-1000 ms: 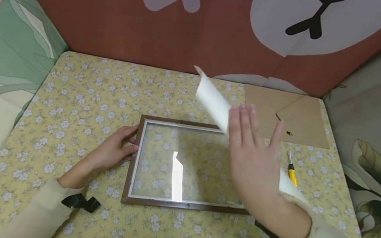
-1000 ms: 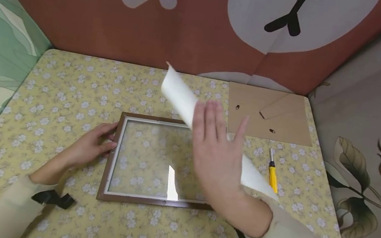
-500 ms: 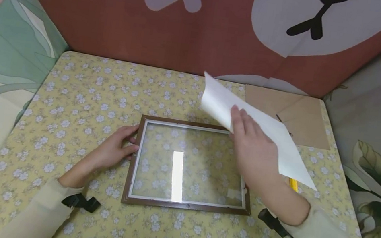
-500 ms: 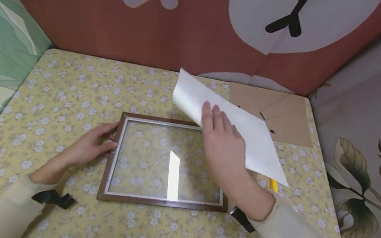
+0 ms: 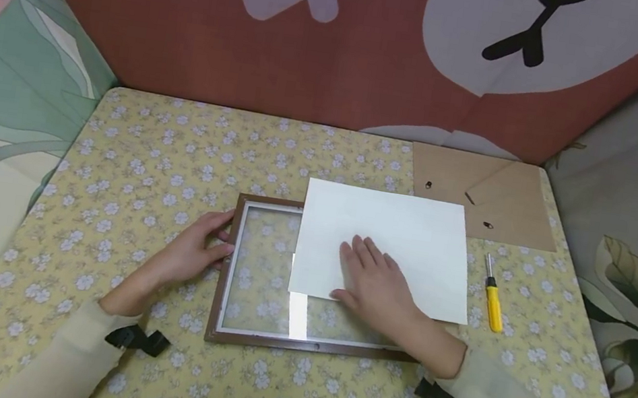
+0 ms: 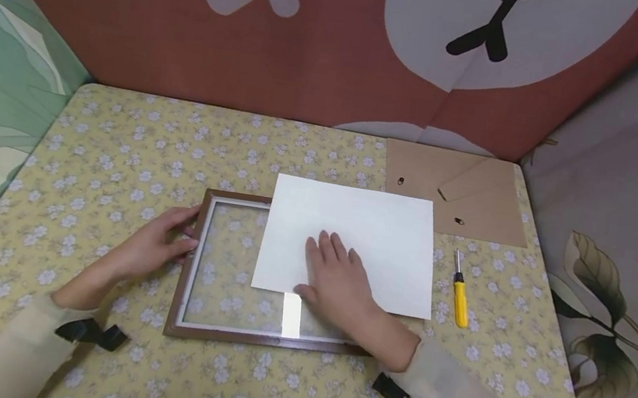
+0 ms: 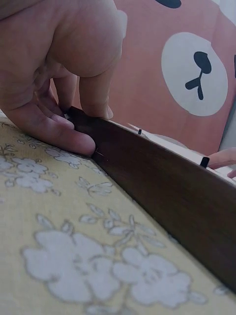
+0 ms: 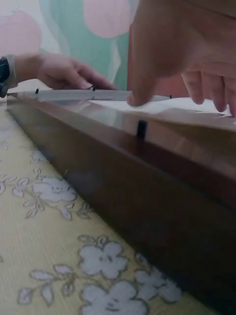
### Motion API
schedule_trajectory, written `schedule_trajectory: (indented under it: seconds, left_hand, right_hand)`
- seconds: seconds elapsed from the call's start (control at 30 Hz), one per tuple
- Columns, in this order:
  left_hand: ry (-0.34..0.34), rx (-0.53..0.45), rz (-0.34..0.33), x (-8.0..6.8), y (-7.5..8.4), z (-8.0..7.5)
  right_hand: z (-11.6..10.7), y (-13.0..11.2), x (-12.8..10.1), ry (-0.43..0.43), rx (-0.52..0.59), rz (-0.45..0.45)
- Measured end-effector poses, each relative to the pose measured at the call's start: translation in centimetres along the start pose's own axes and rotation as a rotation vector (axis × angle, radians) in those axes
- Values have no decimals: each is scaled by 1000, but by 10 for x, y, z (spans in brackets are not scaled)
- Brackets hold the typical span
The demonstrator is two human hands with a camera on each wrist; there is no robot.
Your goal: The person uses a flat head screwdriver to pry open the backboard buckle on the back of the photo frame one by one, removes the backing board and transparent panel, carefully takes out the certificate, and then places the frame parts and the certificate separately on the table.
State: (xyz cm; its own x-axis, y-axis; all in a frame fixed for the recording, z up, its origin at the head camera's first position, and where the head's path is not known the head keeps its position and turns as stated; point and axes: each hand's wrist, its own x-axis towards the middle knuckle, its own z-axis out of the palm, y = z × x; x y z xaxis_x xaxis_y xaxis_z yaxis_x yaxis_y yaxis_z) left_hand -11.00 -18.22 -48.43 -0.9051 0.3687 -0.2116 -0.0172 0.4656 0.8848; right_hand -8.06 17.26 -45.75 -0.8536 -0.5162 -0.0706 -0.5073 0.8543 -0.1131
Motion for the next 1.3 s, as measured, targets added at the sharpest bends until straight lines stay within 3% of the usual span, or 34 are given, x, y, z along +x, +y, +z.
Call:
schedule_trajectory:
  seconds: [0.17, 0.37, 0.47, 0.6, 0.7, 0.9, 1.1, 1.3]
  left_hand:
    - [-13, -1, 4, 1, -2, -1]
    - [-13, -11, 0, 1, -1, -1]
    - [-8, -14, -3, 1, -1, -1]
    - [-16, -19, -7, 1, -1, -1]
    - [-21, -20, -8, 1, -2, -1]
    - [-23, -22, -13, 1, -1, -1]
    - [-24, -18, -17, 0, 0, -1]
    - [-24, -13, 12, -1, 1, -2]
  right_hand:
    - [-16, 22, -1, 90, 202, 74]
    - [-39, 93, -8, 146, 468, 320]
    - [-42, 130, -17, 82, 573, 472]
    - [-40, 162, -29, -83, 642, 597]
    - [-35, 173, -34, -164, 670, 604]
    - [-24, 184, -40, -178, 794, 651]
    - [-22, 189, -44, -198, 964, 643]
    - [-19, 193, -47, -228, 1056, 632]
